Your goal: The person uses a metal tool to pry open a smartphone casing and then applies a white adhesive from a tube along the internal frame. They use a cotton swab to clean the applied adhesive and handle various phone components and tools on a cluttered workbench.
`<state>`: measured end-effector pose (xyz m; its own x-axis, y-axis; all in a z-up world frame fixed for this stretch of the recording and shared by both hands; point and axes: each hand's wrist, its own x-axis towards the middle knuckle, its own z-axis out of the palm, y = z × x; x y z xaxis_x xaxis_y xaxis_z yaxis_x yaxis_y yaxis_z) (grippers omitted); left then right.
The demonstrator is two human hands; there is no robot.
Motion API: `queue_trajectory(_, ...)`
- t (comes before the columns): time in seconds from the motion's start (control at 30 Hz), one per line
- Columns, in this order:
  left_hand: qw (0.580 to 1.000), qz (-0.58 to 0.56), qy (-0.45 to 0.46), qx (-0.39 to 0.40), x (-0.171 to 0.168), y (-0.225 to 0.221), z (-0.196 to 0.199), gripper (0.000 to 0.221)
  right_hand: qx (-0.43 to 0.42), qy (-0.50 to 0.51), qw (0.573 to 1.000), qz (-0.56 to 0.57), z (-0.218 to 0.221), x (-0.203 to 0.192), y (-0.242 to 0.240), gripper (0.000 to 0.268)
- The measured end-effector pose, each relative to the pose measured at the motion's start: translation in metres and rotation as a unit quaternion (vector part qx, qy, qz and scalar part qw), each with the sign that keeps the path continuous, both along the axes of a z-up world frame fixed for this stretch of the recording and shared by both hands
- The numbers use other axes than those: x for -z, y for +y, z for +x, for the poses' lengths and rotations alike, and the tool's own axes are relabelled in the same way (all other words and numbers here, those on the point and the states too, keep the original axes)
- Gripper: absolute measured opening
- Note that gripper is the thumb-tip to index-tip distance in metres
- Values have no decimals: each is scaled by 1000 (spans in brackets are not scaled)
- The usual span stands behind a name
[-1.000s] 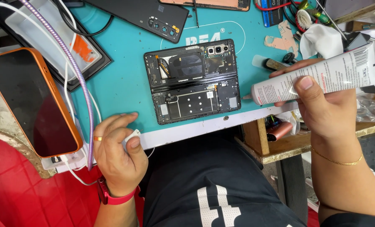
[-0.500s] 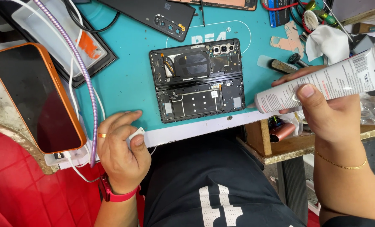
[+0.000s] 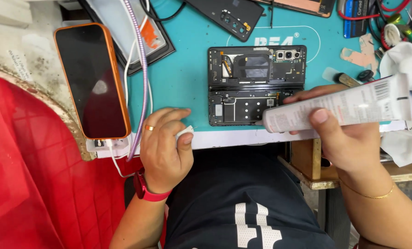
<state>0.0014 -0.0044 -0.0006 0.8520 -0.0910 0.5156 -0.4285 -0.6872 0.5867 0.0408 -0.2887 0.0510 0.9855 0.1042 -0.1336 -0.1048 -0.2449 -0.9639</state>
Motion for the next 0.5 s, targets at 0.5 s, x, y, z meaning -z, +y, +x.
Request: queue_trajectory(0.5, 1000, -7, -16, -11, 0, 0, 0, 40, -52, -14, 998, -37, 7, -2, 16, 41)
